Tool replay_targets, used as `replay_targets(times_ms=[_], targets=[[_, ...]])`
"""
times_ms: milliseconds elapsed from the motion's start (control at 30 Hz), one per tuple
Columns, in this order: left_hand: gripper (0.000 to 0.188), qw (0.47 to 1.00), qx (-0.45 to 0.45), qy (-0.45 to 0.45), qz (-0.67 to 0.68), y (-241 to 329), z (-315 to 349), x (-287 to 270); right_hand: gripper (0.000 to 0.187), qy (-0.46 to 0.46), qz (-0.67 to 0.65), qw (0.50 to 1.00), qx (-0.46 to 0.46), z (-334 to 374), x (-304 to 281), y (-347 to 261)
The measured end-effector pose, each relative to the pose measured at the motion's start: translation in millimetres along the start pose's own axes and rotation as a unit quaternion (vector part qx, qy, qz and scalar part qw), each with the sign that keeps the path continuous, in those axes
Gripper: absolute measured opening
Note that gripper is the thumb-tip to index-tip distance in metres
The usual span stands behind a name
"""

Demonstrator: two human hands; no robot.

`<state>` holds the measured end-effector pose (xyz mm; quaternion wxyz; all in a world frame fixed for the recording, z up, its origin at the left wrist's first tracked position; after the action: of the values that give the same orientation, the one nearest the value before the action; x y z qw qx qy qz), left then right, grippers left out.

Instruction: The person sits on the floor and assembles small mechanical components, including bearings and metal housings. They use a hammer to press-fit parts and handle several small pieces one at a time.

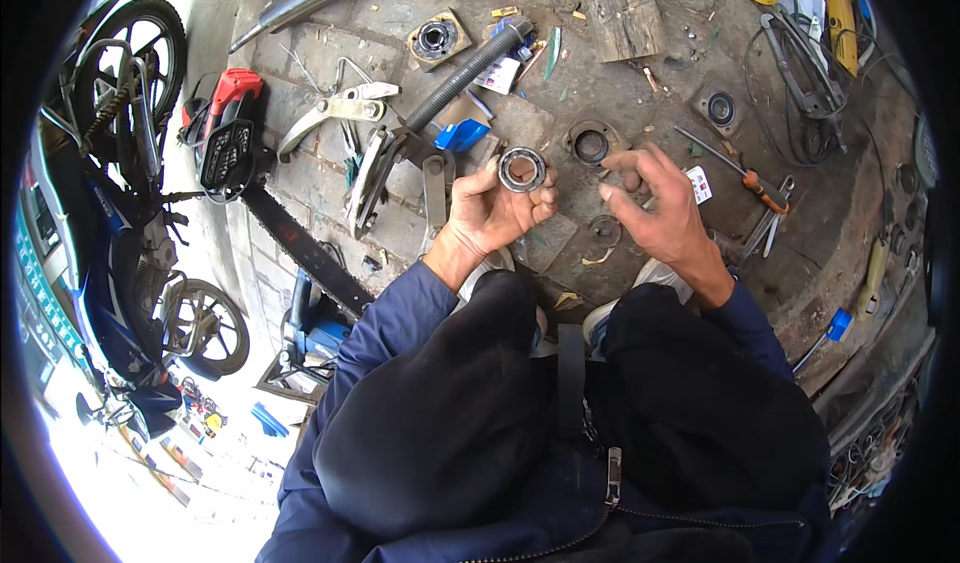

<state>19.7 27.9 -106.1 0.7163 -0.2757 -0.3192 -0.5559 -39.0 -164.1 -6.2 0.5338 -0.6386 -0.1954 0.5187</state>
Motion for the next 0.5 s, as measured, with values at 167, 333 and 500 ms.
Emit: replay_targets(times_ms=[167,333,500], targets=[[0.068,1.0,-0.003,-0.001,0.003,-0.3,-0.6,0.4,0.032,-0.006,0.006,1.0,0.004,0.5,0.6,2.2],[0.072,1.0,-0.001,0.002,-0.003,0.3,-0.8,-1.0,0.032,-0.007,0.004,1.0,0.005,0.7,0.5,3.0],[0.074,1.0,-0.003,0.003,-0.004,0.1,-1.2,-2.2,0.032,-0.005,0.001,1.0,-0.003,0.3,0.9,2.8]])
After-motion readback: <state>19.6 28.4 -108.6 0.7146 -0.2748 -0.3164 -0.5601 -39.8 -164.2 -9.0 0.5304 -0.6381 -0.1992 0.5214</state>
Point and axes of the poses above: each hand's wrist, its own z-axis away from the middle knuckle, its own x-axis out of the palm, y = z × x, the point moved 9 cm from there along -z, towards the middle knuckle, and after that the axes turned 15 degrees about y, right-handed, at the moved point
